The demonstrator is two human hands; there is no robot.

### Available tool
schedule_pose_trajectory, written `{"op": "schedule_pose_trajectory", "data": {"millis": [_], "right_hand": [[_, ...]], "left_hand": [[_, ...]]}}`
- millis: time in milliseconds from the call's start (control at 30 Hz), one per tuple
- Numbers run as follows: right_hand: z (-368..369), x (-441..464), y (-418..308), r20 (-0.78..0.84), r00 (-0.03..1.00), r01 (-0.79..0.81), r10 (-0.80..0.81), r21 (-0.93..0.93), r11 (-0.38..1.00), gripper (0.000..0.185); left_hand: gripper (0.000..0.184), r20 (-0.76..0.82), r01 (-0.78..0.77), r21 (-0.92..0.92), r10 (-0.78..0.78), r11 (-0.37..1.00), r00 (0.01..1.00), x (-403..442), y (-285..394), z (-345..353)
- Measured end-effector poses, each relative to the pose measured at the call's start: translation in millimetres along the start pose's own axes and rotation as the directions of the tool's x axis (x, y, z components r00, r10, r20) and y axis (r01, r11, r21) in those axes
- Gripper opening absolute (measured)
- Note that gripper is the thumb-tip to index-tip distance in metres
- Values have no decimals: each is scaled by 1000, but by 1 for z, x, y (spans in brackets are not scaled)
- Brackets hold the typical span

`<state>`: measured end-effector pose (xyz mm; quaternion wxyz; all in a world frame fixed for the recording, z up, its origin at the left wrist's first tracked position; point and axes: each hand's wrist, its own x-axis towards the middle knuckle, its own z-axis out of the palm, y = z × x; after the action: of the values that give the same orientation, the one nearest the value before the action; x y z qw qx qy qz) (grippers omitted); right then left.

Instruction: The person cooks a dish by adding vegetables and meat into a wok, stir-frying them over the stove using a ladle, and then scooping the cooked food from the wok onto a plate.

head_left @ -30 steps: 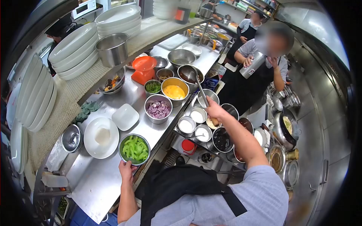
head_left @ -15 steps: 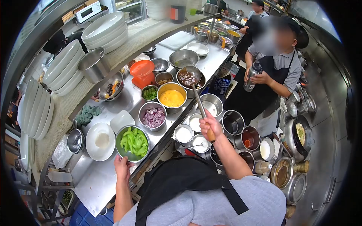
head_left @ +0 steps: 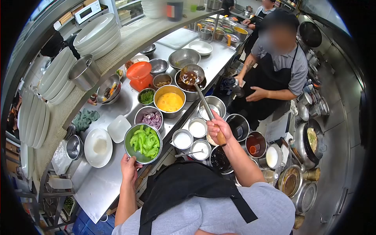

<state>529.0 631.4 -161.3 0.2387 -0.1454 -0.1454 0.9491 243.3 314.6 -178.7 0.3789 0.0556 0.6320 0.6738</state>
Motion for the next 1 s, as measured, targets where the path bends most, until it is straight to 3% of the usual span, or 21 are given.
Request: {"op": "schedule_pose_trajectory", "data": {"millis": [133,500,1000], "right_hand": [[11,0,-12,64,998,-35,28,113,993,44],[44,-16,-24,116,993,-19,6,110,994,44],[68,16,31,-52,995,94,-88,127,988,39]], "left_hand": [[17,8,17,-12,-17,1000,1000,2,-3,13],[19,93,44,-13,-42,999,995,16,3,50],[15,343,87,111,-120,990,932,89,47,29]]}}
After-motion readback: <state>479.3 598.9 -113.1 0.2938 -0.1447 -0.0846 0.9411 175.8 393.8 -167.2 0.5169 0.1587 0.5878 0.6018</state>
